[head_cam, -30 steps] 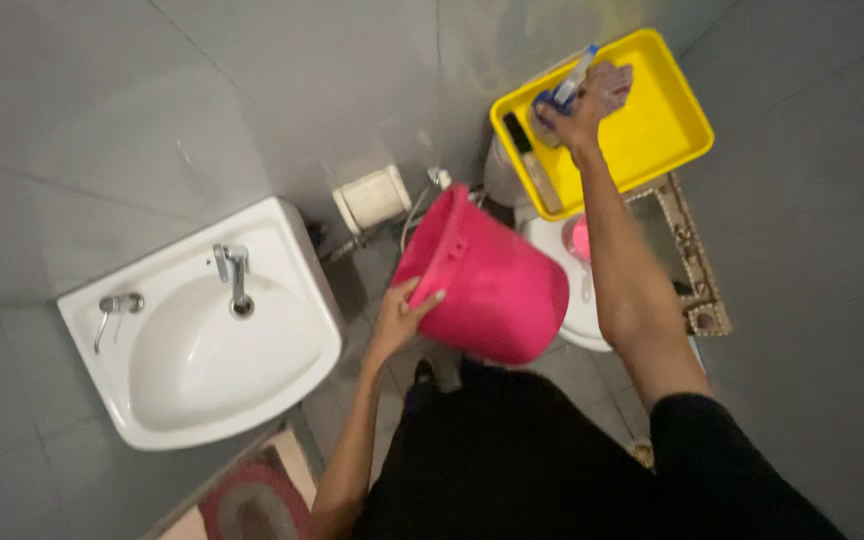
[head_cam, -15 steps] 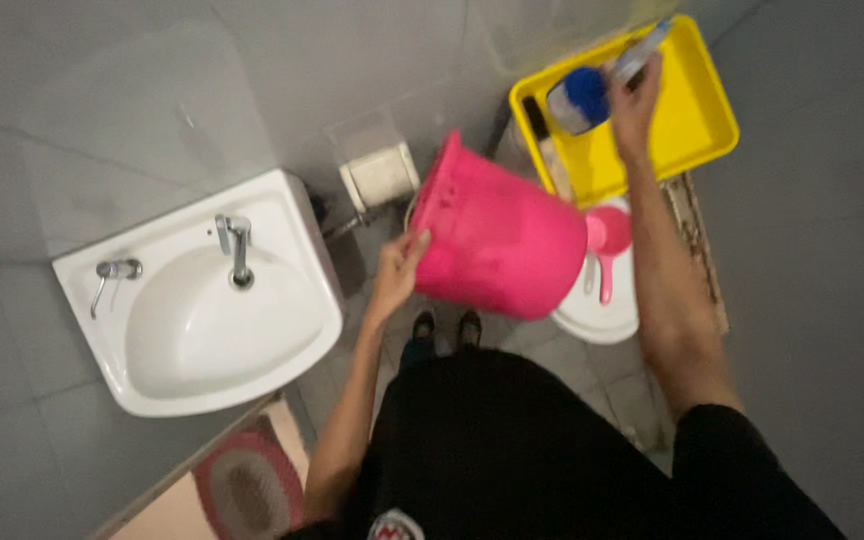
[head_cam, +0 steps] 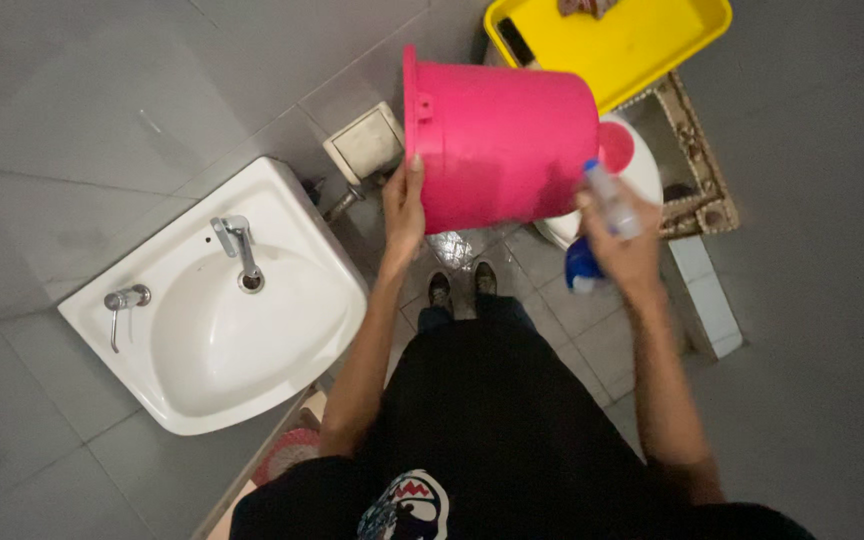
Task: The person cleans a pink bucket by spraying it with liquid, scrubbing the exterior and interior with a brush, and wiping it with a cloth.
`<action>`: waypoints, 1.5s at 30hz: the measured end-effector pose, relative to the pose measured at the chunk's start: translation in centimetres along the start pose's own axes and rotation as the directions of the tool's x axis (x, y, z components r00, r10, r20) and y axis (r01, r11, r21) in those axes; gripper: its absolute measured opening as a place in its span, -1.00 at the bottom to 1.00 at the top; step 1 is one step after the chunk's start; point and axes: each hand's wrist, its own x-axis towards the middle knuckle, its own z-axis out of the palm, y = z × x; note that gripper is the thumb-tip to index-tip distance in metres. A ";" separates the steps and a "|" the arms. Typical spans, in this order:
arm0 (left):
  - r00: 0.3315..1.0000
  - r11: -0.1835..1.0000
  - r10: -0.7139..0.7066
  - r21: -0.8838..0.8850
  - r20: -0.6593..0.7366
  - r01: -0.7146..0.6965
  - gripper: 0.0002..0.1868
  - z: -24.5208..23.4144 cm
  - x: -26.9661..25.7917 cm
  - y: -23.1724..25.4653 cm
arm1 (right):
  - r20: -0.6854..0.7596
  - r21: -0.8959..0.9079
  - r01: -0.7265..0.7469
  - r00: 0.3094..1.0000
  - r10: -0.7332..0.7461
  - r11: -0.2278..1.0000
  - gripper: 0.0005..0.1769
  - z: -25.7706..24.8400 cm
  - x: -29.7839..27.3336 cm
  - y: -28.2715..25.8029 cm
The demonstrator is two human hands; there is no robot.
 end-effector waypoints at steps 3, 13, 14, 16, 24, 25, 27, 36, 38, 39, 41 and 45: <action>0.999 0.999 0.040 -0.020 -0.007 -0.040 -0.30 -0.1 0.1 -0.6 | 0.034 -0.002 -0.090 0.995 0.090 0.996 -0.75 3.2 -2.9 -1.5; 0.990 0.985 0.014 -0.171 0.138 0.010 -0.38 0.7 -1.2 0.2 | -0.016 0.055 -0.079 0.997 0.080 0.995 -0.83 5.9 -6.2 -2.9; 0.988 0.982 0.000 -0.186 0.155 0.029 -0.39 0.9 -1.3 0.8 | -0.017 0.036 -0.064 0.998 0.064 0.997 -0.83 5.7 -6.1 -2.6; 0.963 0.968 -0.134 -0.176 0.235 0.177 -0.37 0.7 -1.8 2.1 | 0.036 -0.018 -0.050 0.998 0.050 0.999 -0.84 4.9 -6.1 -2.2; 0.926 0.927 -0.122 -0.291 0.358 0.235 -0.19 1.1 -1.3 1.8 | 0.140 -0.065 0.041 0.990 -0.031 0.997 -0.79 4.7 -7.1 -1.9; 0.924 0.901 -0.108 -0.357 0.367 0.247 -0.16 1.1 -1.2 1.4 | 0.121 -0.051 -0.005 0.993 0.011 0.999 -0.79 4.4 -7.0 -1.8; 0.918 0.866 -0.044 -0.443 0.395 0.232 -0.11 0.7 -1.1 0.6 | 0.064 -0.042 -0.061 0.996 0.063 0.997 -0.78 3.9 -7.0 -1.6; 0.944 0.933 -0.123 -0.289 0.305 0.215 -0.14 2.2 -1.5 0.5 | -0.059 -0.023 -0.205 0.977 0.203 0.978 -0.74 0.3 -7.3 -0.9; 0.951 0.948 -0.119 -0.251 0.286 0.194 -0.13 2.0 -1.6 1.1 | -0.069 -0.047 -0.277 0.959 0.273 0.960 -0.69 0.2 -7.5 -0.5; 0.950 0.951 -0.185 -0.198 0.252 0.237 -0.10 1.8 -1.8 1.1 | -0.064 -0.061 -0.241 0.969 0.237 0.969 -0.69 0.1 -7.7 -0.4; 0.936 0.941 -0.308 -0.094 0.168 0.326 -0.03 0.9 -1.8 0.7 | -0.053 -0.086 -0.167 0.985 0.163 0.982 -0.68 -0.1 -8.0 -0.3; 0.936 0.950 -0.310 0.022 0.164 0.311 -0.09 -1.2 -2.1 -1.8 | 0.025 -0.034 -0.251 0.967 0.252 0.967 -0.74 0.5 -8.3 -0.1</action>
